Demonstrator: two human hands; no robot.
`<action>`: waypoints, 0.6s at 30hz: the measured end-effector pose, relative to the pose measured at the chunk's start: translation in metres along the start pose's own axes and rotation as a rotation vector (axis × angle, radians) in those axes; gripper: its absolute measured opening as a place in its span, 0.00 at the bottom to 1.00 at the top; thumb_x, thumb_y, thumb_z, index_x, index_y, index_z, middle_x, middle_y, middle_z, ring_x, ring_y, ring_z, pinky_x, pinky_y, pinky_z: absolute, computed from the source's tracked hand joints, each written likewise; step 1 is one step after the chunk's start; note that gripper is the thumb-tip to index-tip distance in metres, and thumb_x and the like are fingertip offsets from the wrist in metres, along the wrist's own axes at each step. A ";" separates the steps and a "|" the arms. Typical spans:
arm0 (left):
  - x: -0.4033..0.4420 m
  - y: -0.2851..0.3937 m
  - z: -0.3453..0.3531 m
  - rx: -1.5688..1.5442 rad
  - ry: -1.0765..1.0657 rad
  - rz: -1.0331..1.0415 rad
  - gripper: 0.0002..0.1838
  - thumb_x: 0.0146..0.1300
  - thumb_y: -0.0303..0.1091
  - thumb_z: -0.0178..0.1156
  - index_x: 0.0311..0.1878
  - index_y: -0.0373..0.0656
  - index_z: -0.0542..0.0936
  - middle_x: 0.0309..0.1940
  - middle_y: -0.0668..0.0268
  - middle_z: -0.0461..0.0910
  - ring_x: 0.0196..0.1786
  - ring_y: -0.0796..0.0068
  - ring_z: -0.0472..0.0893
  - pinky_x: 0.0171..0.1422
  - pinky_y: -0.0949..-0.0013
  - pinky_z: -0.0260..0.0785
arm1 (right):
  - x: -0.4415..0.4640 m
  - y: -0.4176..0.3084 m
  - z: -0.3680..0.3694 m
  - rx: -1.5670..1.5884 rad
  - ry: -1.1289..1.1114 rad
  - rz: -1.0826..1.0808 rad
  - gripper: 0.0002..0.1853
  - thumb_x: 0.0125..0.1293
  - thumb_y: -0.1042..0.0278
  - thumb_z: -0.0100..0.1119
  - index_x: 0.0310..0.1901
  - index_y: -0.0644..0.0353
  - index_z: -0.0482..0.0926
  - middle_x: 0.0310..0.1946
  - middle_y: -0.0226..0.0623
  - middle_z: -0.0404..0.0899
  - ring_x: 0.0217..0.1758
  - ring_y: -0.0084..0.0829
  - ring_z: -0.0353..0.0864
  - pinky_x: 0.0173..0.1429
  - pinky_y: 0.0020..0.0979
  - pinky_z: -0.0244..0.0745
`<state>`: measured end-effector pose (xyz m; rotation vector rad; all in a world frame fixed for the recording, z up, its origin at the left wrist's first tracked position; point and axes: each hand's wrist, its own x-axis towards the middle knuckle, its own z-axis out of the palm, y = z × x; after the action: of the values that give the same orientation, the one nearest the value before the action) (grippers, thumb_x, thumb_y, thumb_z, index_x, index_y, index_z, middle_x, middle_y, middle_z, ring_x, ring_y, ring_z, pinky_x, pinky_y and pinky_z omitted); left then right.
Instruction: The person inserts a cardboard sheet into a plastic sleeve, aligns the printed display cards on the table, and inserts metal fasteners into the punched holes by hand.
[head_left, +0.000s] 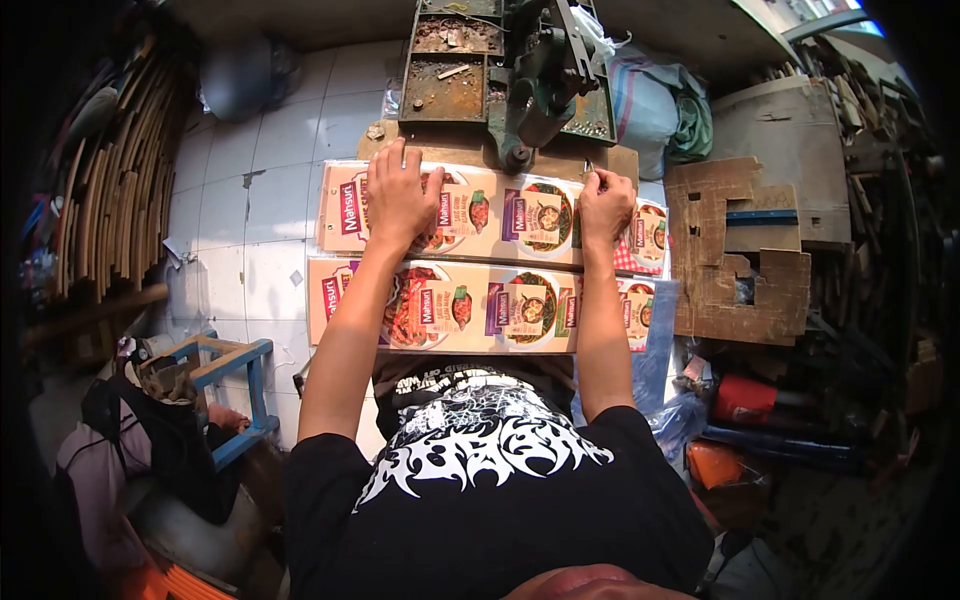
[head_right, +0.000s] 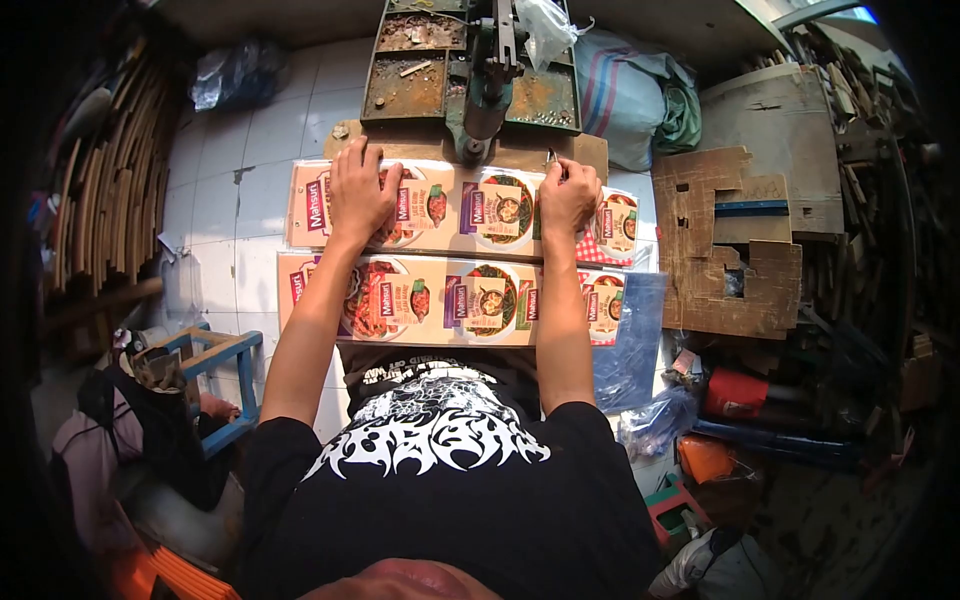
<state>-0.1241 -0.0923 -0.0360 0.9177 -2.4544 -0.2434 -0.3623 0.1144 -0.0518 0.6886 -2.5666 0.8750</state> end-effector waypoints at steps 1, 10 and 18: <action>0.000 0.000 0.000 0.003 0.011 0.004 0.21 0.69 0.47 0.62 0.54 0.38 0.79 0.65 0.49 0.75 0.70 0.48 0.71 0.78 0.48 0.59 | 0.000 0.000 0.000 -0.030 0.000 -0.006 0.08 0.64 0.64 0.66 0.42 0.55 0.89 0.42 0.41 0.86 0.48 0.46 0.83 0.56 0.45 0.76; 0.000 -0.001 0.002 0.012 0.029 0.013 0.21 0.68 0.47 0.63 0.54 0.39 0.79 0.64 0.49 0.75 0.70 0.48 0.72 0.77 0.48 0.60 | 0.007 -0.003 -0.002 -0.089 -0.030 -0.019 0.07 0.64 0.62 0.66 0.38 0.55 0.88 0.40 0.40 0.85 0.48 0.46 0.83 0.55 0.46 0.76; 0.001 0.000 0.001 0.014 0.020 0.013 0.21 0.68 0.47 0.63 0.54 0.39 0.79 0.64 0.49 0.75 0.69 0.48 0.72 0.77 0.48 0.60 | 0.004 -0.004 -0.003 -0.089 -0.001 -0.032 0.08 0.65 0.61 0.67 0.38 0.55 0.88 0.40 0.39 0.85 0.47 0.46 0.82 0.54 0.45 0.75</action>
<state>-0.1252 -0.0926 -0.0366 0.9052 -2.4461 -0.2114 -0.3632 0.1123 -0.0461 0.7021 -2.5700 0.7459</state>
